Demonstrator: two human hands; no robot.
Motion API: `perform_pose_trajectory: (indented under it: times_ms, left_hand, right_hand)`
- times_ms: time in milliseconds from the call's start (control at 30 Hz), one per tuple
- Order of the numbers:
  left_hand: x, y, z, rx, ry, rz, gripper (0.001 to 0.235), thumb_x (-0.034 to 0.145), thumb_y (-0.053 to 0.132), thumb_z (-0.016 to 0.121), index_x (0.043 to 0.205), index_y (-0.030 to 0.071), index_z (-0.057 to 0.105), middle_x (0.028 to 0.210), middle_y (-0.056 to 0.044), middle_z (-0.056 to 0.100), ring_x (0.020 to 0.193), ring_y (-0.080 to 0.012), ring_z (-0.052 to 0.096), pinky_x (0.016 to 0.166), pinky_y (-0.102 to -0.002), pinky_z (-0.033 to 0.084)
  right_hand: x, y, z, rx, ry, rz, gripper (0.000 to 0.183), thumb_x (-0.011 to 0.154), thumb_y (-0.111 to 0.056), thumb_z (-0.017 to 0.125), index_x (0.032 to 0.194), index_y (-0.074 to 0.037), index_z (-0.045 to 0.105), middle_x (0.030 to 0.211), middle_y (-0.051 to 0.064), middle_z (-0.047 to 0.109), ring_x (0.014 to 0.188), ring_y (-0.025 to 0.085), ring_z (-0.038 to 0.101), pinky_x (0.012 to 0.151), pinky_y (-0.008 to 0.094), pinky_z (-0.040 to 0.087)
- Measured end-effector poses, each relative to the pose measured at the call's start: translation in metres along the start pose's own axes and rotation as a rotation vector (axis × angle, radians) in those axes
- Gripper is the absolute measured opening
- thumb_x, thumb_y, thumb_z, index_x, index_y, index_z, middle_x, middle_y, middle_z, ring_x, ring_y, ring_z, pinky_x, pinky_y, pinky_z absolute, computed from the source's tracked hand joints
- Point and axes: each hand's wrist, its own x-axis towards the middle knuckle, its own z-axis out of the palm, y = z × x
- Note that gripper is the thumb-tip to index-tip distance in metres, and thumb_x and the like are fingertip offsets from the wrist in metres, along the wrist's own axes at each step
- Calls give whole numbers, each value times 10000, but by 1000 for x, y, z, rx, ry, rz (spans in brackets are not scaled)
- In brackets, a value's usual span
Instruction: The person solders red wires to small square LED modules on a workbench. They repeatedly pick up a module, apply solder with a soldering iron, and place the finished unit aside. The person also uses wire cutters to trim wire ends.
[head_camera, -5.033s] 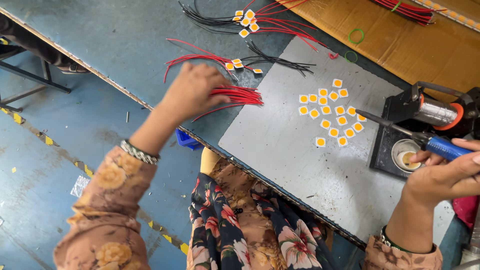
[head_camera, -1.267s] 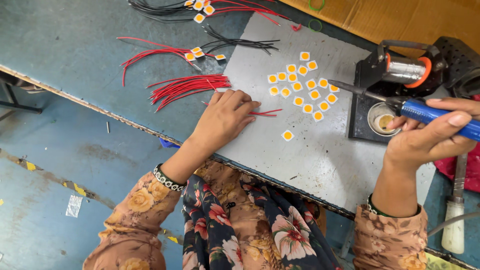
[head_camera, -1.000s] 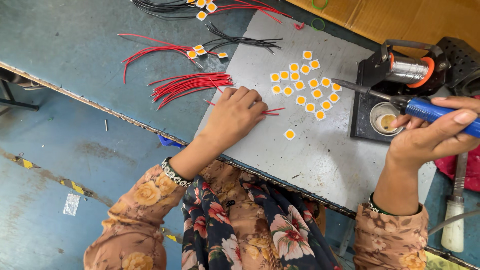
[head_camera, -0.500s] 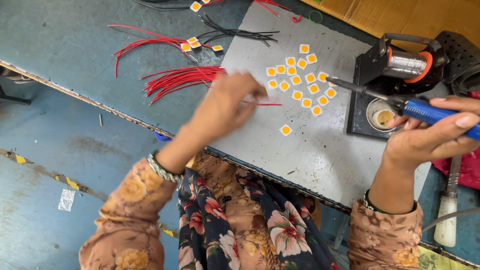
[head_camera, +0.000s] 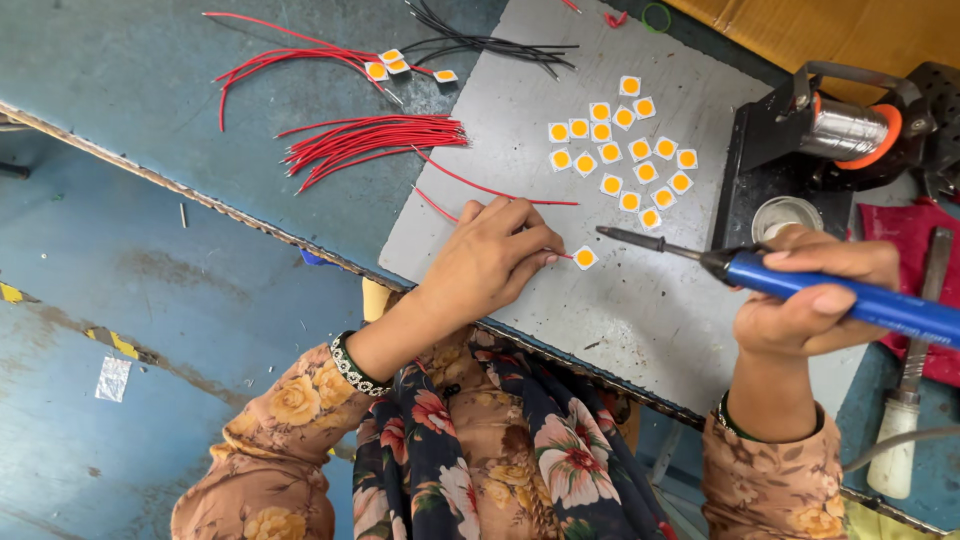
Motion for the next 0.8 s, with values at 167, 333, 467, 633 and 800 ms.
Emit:
perform_pose_trajectory:
  times_ms: [167, 333, 467, 633, 800]
  left_hand:
    - [2, 5, 10, 131, 58, 5, 86, 931, 170, 732, 1008, 151, 698, 989, 4, 577, 976, -203, 566, 850, -399, 372]
    - [2, 3, 14, 110, 62, 4, 89, 927, 158, 733, 1008, 155, 695, 984, 9, 573, 982, -203, 559, 876, -394, 383]
    - [1, 1, 14, 102, 62, 14, 90, 921, 147, 731, 1001, 158, 692, 988, 5, 570, 1001, -207, 564, 889, -392, 386]
    - [0, 0, 14, 97, 64, 6, 82, 922, 143, 728, 996, 151, 693, 987, 2, 572, 998, -207, 565, 895, -397, 385]
    - [0, 0, 14, 98, 76, 14, 74, 929, 142, 721, 996, 148, 692, 982, 6, 573, 994, -201, 569, 906, -394, 388]
  right_hand:
    - [3, -7, 15, 94, -67, -161, 578, 1087, -456, 518, 857, 73, 474, 618, 134, 507, 470, 223, 526, 392, 314, 480]
    - [11, -24, 17, 167, -213, -121, 497, 1074, -396, 581, 886, 61, 527, 604, 117, 552, 440, 224, 567, 431, 316, 499]
    - [12, -30, 19, 136, -269, -88, 491, 1084, -395, 572, 883, 51, 541, 595, 99, 552, 465, 231, 584, 441, 314, 490]
    - [13, -28, 24, 151, -288, -103, 491, 1076, -395, 578, 861, 45, 543, 571, 89, 553, 487, 226, 585, 440, 308, 494]
    - [11, -29, 22, 136, -336, -91, 501, 1080, -423, 587, 891, 40, 569, 598, 98, 554, 482, 232, 600, 474, 312, 501]
